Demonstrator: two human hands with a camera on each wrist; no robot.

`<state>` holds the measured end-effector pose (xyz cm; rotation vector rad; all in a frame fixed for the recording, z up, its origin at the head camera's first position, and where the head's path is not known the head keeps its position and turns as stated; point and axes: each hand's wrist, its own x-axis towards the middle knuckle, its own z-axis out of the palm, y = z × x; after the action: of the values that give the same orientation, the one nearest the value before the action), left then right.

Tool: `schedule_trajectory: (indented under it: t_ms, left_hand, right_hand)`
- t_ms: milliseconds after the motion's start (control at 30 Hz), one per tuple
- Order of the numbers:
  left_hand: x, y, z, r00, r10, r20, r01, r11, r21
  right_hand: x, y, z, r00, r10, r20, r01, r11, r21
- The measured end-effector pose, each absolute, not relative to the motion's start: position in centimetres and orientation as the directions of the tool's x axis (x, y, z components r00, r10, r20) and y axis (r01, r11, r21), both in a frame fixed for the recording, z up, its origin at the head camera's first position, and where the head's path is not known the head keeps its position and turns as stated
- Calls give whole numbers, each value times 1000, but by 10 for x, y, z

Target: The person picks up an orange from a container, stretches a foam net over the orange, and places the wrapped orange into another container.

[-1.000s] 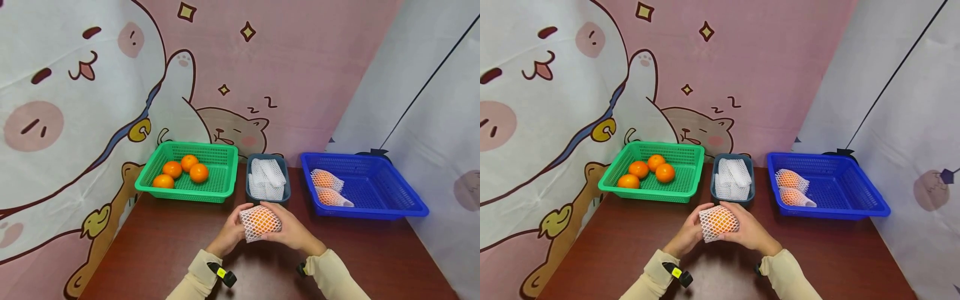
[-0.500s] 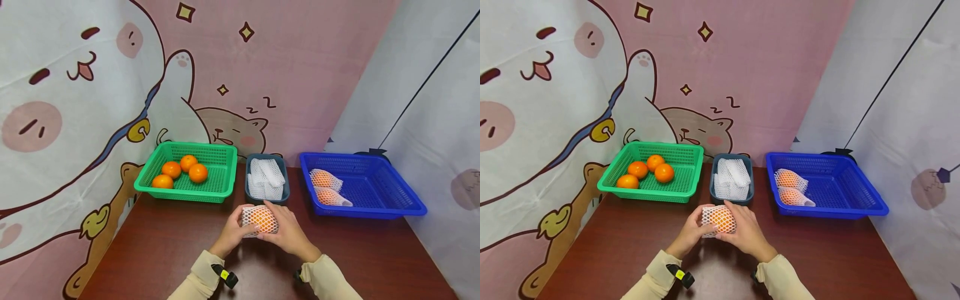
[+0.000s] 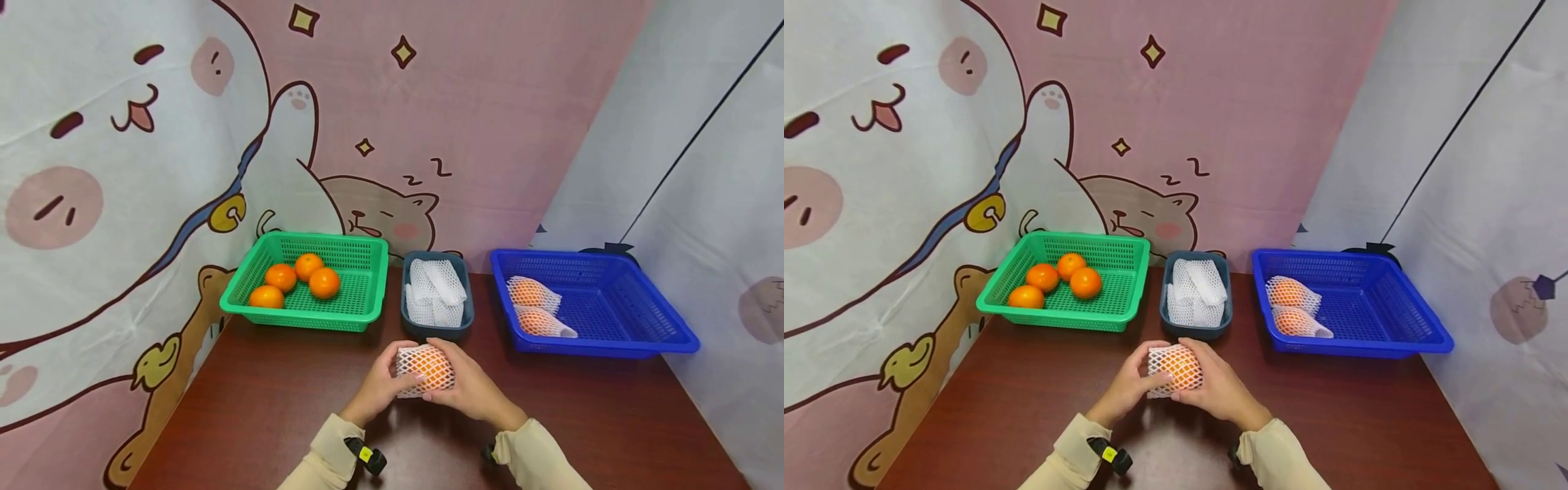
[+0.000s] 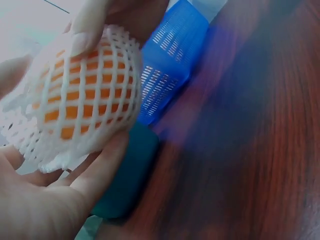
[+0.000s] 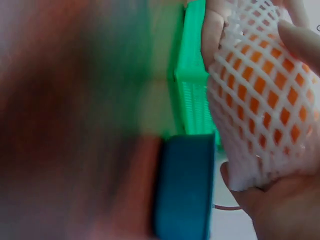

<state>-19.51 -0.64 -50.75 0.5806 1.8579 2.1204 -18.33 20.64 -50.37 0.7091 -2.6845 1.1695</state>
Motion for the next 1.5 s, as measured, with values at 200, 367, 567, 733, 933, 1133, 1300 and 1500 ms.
schedule_trajectory:
  t_ms: [200, 367, 567, 733, 933, 1133, 1300, 1500]
  left_hand:
    - [-209, -36, -496, -911, 359, 203, 178, -101, 979]
    - [-238, -73, -479, -858, 251, 449, 511, 321, 797]
    - [-272, -104, -479, -833, 296, 467, 532, 660, 530]
    - [-283, -110, -488, -854, 344, 390, 508, 709, 489]
    - [-288, -108, -497, -847, 360, 392, 524, 690, 498]
    - [-290, -111, -500, -840, 350, 414, 530, 691, 491]
    - [-292, -112, -500, -825, 358, 437, 554, 665, 501]
    - [-291, -111, -501, -830, 355, 431, 550, 651, 523]
  right_hand:
    - [-179, 206, -509, -872, -309, 379, -489, 527, -695]
    - [-175, 214, -509, -880, -274, 387, -474, 555, -684]
    - [-172, 218, -512, -875, -275, 398, -482, 556, -677]
    - [-171, 220, -510, -878, -277, 391, -478, 557, -679]
    - [-171, 230, -504, -878, -222, 424, -470, 571, -673]
    - [-180, 248, -488, -826, -32, 563, -483, 556, -676]
    - [-199, 287, -464, -749, 148, 646, -455, 594, -663]
    - [-223, 356, -443, -760, 288, 583, -220, 730, -647]
